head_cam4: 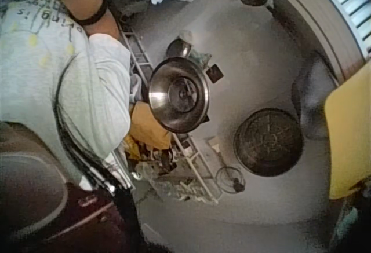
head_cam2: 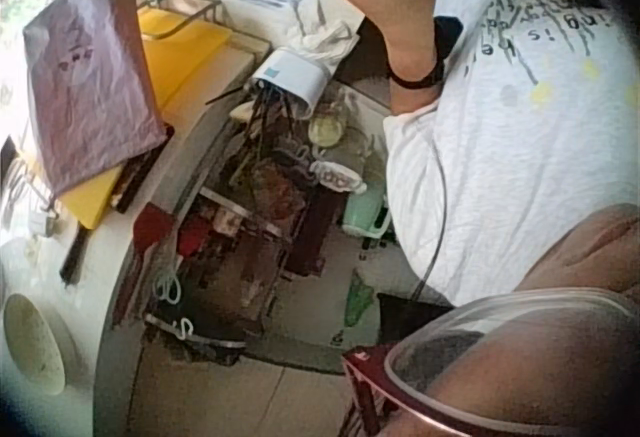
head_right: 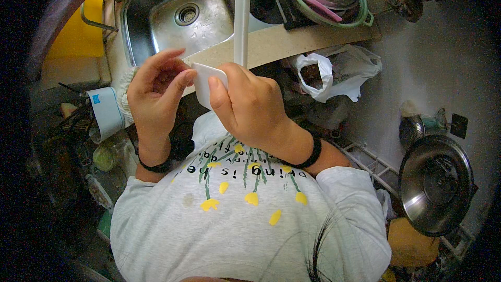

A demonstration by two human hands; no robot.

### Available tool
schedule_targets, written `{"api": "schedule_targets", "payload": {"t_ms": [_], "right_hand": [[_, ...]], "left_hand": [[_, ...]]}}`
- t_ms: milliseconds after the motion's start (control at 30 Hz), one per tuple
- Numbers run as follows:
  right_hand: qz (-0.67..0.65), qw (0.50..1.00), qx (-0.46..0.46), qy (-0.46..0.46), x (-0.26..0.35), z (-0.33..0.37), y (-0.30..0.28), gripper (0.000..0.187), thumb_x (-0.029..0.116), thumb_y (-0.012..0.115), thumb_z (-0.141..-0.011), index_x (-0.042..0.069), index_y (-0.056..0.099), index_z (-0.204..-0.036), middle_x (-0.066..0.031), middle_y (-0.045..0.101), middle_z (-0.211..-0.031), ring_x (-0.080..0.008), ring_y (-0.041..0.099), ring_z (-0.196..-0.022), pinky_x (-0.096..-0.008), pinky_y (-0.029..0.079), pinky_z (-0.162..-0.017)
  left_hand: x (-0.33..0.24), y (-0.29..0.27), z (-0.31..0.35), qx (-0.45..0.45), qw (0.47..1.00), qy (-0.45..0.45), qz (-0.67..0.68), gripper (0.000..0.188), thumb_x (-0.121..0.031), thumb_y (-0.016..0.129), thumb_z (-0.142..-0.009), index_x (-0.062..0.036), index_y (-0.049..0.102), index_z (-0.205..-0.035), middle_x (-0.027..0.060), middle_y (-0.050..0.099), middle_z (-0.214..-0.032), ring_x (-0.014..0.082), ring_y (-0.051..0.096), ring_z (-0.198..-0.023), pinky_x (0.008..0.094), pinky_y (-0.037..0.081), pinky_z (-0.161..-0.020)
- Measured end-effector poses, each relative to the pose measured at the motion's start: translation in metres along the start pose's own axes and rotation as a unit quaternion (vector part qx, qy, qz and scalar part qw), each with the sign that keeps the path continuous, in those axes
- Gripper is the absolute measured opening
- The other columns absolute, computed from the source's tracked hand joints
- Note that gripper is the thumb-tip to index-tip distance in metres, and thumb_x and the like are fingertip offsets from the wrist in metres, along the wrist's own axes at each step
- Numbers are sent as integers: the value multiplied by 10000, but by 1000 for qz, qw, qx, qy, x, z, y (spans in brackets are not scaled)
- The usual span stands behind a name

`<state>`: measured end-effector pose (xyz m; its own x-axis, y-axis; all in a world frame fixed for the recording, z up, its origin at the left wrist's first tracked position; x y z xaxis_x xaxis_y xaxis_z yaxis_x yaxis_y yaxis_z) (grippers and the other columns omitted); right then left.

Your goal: The person assembles a white plastic L-shaped bracket by inserting a cylindrical rod into a square base and attaching a small clip. They repeatedly test the fit and alignment of the components on the kitchen counter.

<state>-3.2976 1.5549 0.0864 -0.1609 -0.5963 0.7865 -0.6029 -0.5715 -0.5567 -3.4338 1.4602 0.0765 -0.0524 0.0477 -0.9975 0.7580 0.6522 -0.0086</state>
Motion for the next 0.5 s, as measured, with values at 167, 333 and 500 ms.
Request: {"api": "schedule_targets", "payload": {"t_ms": [167,333,500], "right_hand": [[6,1000,-19,6,1,0,3,181,162,516,-889,-18,532,-906,-181,580,-679,-353,586,-538,-405,479,-487],[25,999,-31,5,-1,0,4,175,167,512,-893,-6,530,-908,-177,579,-679,-350,586,-537,-405,478,-486],[45,998,-37,1,-2,0,4,170,170,519,-890,1,525,-905,-171,574,-686,-352,584,-539,-407,477,-488]], "left_hand": [[-2,0,-1,4,964,173,-200,184,-1,702,-759,-17,686,-941,80,637,-834,142,613,-716,217,494,-614],[-1,5,1,-10,961,178,-209,153,-8,697,-767,-15,687,-919,83,639,-834,144,609,-698,225,492,-577],[1,6,0,-12,965,172,-195,129,-4,692,-769,-10,685,-897,86,641,-839,147,613,-694,223,492,-579]]}}
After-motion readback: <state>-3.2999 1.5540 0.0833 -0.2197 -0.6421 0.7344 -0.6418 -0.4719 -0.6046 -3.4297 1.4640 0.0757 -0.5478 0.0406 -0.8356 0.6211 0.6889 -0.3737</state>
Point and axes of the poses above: each hand's wrist, its own z-axis away from the middle knuckle, its own y-axis out of the palm, x = y × z, the point moved 1 cm from there along -z, towards the middle knuckle
